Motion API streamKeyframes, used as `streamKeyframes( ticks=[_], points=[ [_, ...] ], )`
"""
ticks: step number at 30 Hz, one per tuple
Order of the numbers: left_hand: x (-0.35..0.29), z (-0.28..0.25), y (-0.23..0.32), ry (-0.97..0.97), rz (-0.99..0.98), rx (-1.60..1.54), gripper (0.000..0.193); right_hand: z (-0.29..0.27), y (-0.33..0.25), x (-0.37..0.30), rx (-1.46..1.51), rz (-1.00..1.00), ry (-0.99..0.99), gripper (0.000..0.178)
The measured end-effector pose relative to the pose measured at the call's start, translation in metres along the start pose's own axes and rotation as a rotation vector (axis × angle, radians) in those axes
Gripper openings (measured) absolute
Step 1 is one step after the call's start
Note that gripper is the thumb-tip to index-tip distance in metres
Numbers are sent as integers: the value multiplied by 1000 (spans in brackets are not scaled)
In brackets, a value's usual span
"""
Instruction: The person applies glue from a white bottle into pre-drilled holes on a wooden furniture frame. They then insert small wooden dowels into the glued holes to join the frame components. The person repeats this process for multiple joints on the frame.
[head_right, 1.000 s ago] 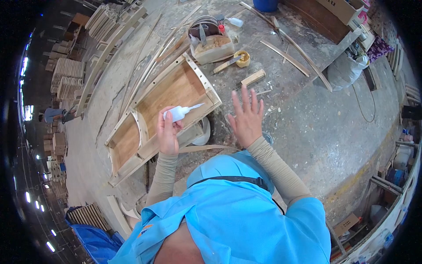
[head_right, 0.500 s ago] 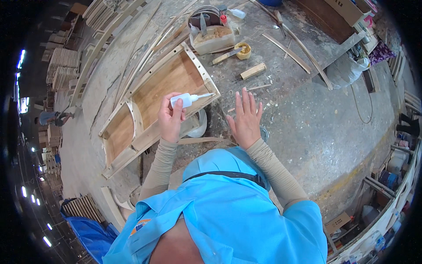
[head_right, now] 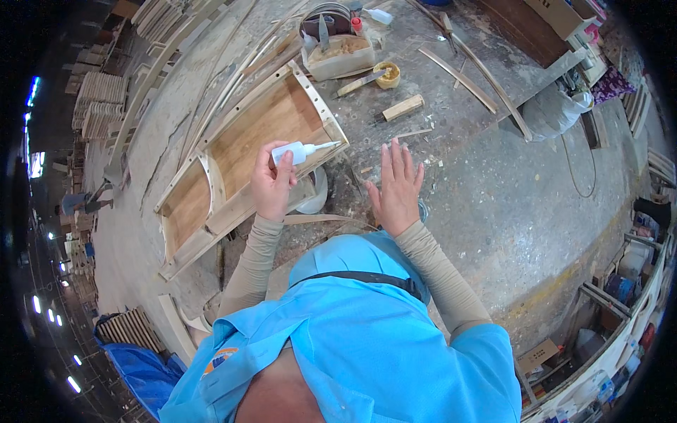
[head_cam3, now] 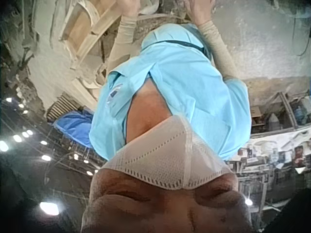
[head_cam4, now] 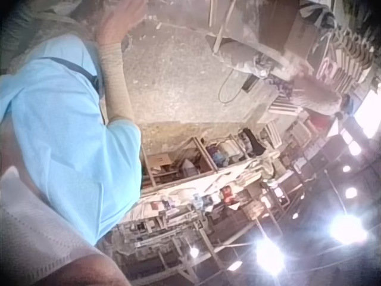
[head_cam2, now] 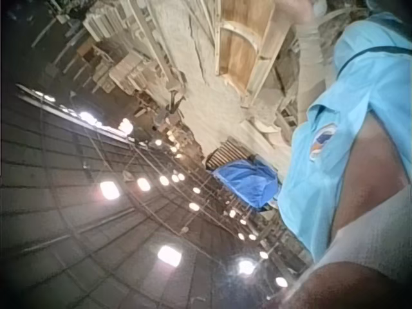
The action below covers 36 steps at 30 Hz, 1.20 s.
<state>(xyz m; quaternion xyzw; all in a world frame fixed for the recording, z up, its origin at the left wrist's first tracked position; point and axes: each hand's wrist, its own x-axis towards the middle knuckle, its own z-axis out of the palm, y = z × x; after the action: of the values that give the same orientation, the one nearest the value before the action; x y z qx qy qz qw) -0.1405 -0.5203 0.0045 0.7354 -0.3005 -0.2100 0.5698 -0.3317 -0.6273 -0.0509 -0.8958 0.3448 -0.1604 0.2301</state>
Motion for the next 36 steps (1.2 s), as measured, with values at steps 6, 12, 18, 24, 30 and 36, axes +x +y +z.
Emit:
streamKeyframes(
  ticks=[6,12,18,24,30,36],
  points=[
    [-5,-6,2,4,-17,-15,21,1,3,-1,10,-12,4,74],
    [-6,-5,4,16,-10,-23,21,1,4,0,6,-15,11,75],
    [-6,-7,-5,19,-38,-16,22,-6,11,13,-14,-34,66,70],
    [-21,-19,5,60,-133,-253,22,-32,23,65,-104,-172,230,57],
    [-44,-42,-3,165,-243,-539,27,-34,14,159,32,-438,263,30],
    [-72,-71,-1,327,-243,-604,30,2,-1,251,-131,-552,186,9]
  ],
)
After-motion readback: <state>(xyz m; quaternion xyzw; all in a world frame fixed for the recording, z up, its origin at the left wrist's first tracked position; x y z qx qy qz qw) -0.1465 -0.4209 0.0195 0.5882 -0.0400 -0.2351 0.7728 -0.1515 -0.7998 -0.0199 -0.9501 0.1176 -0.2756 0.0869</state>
